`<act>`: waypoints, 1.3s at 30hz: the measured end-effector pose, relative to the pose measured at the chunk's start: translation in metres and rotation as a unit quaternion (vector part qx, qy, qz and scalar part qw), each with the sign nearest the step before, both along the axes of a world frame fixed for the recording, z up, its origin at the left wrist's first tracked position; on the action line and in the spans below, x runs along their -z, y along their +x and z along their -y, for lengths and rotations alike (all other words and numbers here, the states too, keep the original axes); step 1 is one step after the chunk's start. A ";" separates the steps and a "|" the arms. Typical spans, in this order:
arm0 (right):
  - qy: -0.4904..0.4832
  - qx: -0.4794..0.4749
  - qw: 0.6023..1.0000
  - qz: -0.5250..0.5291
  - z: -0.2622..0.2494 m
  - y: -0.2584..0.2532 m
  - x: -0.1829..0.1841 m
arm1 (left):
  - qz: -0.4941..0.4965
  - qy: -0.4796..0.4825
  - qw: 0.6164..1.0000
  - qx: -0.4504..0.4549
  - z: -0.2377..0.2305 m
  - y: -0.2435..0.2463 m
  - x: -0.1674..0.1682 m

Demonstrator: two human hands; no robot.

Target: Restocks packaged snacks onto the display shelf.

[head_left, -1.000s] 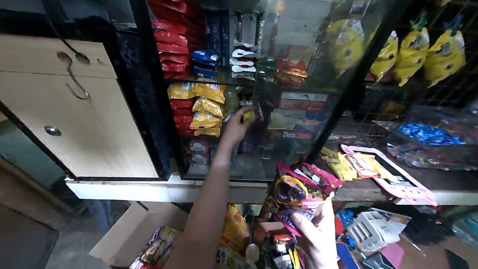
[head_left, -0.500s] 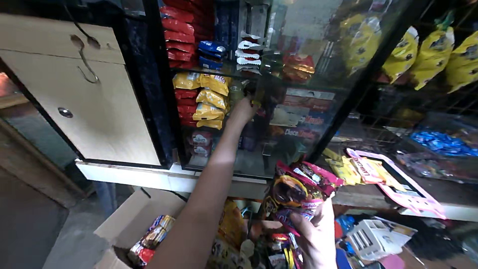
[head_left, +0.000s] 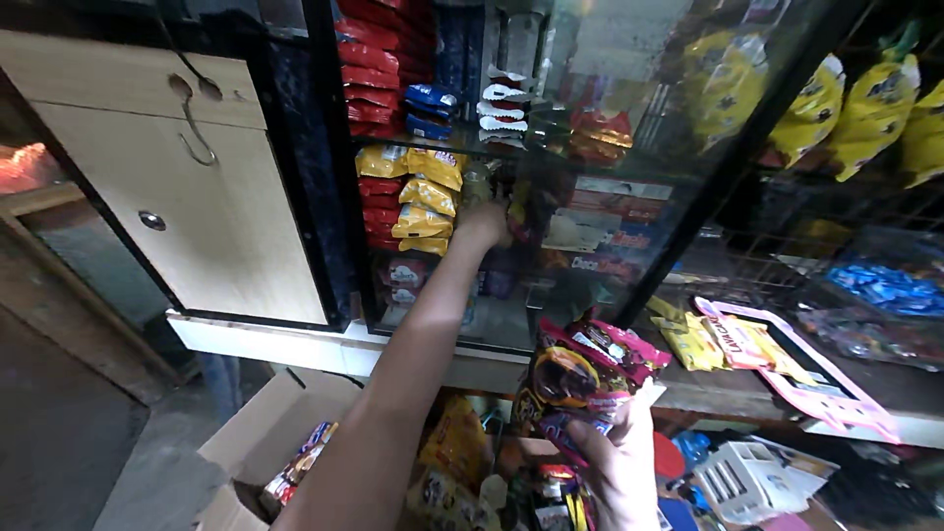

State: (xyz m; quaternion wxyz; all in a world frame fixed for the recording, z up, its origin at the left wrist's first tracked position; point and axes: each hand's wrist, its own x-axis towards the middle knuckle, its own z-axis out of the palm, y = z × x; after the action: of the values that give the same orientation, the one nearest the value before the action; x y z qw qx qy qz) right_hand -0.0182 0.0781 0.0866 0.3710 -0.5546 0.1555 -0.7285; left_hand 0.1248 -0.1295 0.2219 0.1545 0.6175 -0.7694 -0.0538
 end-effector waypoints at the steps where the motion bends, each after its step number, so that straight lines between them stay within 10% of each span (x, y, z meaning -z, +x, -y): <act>1: 0.001 0.002 1.000 -0.001 0.001 0.000 0.000 | -0.003 -0.010 1.000 0.006 0.001 0.000 0.002; 39: 0.006 -0.006 1.000 -0.008 0.009 0.005 0.000 | -0.063 -0.039 0.997 0.037 0.004 -0.005 0.009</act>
State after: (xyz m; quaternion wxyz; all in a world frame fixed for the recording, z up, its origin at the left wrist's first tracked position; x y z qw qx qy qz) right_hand -0.0132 0.0692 0.0861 0.3777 -0.5594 0.1596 -0.7204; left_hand 0.1194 -0.1338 0.2127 0.2249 0.5777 -0.7817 -0.0685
